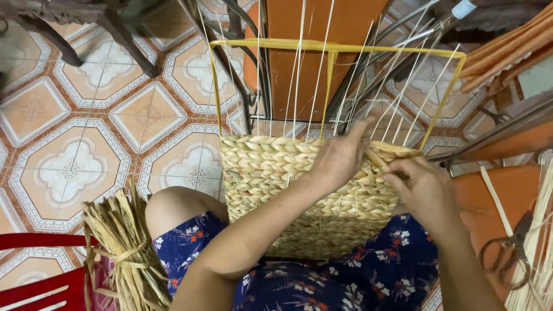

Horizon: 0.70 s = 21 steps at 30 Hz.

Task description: The person sits on the floor with a half-woven straw basket on their lap and weaves palm-leaf strips around its rim, threading and tightening the strips by hand. They occasionally reach to a bundle of raw strips beside them to pull out new material and continue weaving the edge.

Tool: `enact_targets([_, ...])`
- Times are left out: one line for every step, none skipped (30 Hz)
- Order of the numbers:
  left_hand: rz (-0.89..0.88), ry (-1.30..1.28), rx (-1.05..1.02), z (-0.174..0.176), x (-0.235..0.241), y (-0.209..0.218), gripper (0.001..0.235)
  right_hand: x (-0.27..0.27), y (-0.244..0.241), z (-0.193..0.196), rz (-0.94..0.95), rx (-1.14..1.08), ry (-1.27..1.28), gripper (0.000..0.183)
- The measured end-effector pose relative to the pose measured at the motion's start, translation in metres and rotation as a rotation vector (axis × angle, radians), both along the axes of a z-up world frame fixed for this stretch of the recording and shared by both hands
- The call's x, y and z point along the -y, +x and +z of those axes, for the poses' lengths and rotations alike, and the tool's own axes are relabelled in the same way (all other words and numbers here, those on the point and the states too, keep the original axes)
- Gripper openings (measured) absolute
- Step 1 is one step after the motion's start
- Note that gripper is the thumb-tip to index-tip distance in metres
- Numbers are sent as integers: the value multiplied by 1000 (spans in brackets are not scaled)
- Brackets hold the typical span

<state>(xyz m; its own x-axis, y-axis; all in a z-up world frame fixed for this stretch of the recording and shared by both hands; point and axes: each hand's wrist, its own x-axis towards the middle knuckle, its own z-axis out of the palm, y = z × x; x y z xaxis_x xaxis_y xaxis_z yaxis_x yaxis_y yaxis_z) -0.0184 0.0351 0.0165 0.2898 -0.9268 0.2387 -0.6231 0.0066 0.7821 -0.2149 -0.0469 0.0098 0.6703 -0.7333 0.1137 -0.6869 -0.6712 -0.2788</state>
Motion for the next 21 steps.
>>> enact_targets([0, -8, 6, 2, 7, 6, 40, 5, 0, 2, 0, 6, -8, 19])
enact_targets([-80, 111, -122, 4, 13, 10, 44, 7, -3, 3, -42, -6, 84, 18])
enact_targets([-159, 231, -251, 4, 20, 14, 49, 10, -5, 4, -83, -17, 176, 17])
enact_targets([-161, 240, -258, -11, 27, 10, 49, 8, -4, 12, -86, -24, 185, 17])
enact_targets([-212, 251, -261, -27, 34, 7, 40, 7, -4, 20, -67, -2, 99, 16])
enact_targets([-265, 255, -260, -41, 44, 4, 32, 8, -2, 29, -50, 24, 7, 16])
enact_targets([-270, 258, -263, -43, 42, -5, 32, -5, 4, 43, -55, 21, 9, 16])
enact_targets([-218, 209, -67, -41, 44, -7, 24, -13, 16, 59, 50, 109, -223, 15])
enact_targets([-162, 161, 128, -39, 45, -10, 22, -21, 28, 75, 156, 196, -455, 14])
enact_targets([-158, 160, 132, -39, 43, -10, 22, -16, 28, 65, 159, 201, -456, 14])
enact_targets([-101, 106, 181, -40, 41, -10, 20, -10, 27, 55, 182, 240, -471, 12])
enact_targets([-50, 58, 223, -42, 36, -13, 19, -7, 25, 44, 202, 272, -480, 11])
enact_targets([-51, 63, 220, -42, 33, -11, 19, 7, 25, 24, 201, 269, -474, 11])
enact_targets([-72, 54, 201, -42, 29, -10, 17, 21, 24, 5, 140, 215, -287, 9])
enact_targets([-94, 45, 182, -41, 25, -9, 15, 35, 24, -14, 79, 159, -100, 8])
enact_targets([-94, 43, 183, -40, 25, -6, 15, 33, 35, -5, 78, 160, -102, 8])
enact_targets([-149, 74, 146, -38, 24, -3, 8, 32, 46, 4, -13, 183, 78, 10])
enact_targets([-201, 105, 113, -36, 24, 1, 2, 31, 58, 14, -100, 207, 260, 12])
enact_targets([-200, 104, 117, -29, 23, 6, 2, 35, 59, 7, -99, 211, 258, 12])
enact_targets([-239, 141, -44, -24, 21, 9, 5, 38, 59, 0, -68, 442, 316, 12])
enact_targets([-276, 178, -204, -19, 19, 12, 8, 40, 58, -8, -36, 672, 372, 12])
